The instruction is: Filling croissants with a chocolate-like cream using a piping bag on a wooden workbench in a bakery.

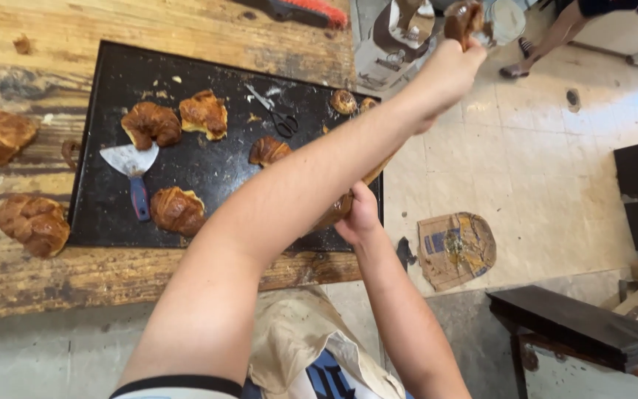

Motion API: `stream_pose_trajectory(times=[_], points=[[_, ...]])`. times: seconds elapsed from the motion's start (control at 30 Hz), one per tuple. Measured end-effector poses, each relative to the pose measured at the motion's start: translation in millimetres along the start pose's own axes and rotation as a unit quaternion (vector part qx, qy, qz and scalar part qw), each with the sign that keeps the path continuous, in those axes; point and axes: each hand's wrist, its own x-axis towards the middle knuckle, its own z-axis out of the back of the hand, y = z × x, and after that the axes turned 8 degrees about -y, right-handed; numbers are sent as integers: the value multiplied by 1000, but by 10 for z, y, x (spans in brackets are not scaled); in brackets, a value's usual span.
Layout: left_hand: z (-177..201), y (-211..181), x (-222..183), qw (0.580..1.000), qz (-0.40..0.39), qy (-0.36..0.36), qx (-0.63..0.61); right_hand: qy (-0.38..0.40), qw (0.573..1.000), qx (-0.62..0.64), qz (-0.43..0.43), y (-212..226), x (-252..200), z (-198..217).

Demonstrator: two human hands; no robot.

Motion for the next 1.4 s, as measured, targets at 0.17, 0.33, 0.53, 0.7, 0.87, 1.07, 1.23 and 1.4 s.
stream_pose_trajectory(times=[0.17, 0.33, 0.53, 0.7, 0.87, 1.07, 1.23, 1.4], points=[[114, 222, 183, 996, -11, 44, 77, 103, 992, 73, -33, 88, -225, -168], [163, 490, 309, 991, -17, 53, 125, 126, 984, 122, -33, 21, -160, 58], [487, 722, 285, 986, 48, 46, 153, 135, 981, 134, 27, -34, -115, 332], [701, 1660, 916, 995, 16, -13, 103, 64, 997, 52, 2, 336, -461, 27], [706, 1362, 507, 988, 76, 56, 120, 99, 992, 57, 48, 601, -552, 23], [1560, 1308, 208, 909, -222, 125, 330, 36, 988, 51, 139, 708, -365, 340], [2712, 556, -1030, 874, -211, -37, 436, 177, 969, 172, 27, 865, -314, 615], [3687, 1141, -1940, 856, -148, -202, 452, 193, 951, 235, -52, 787, -366, 768]])
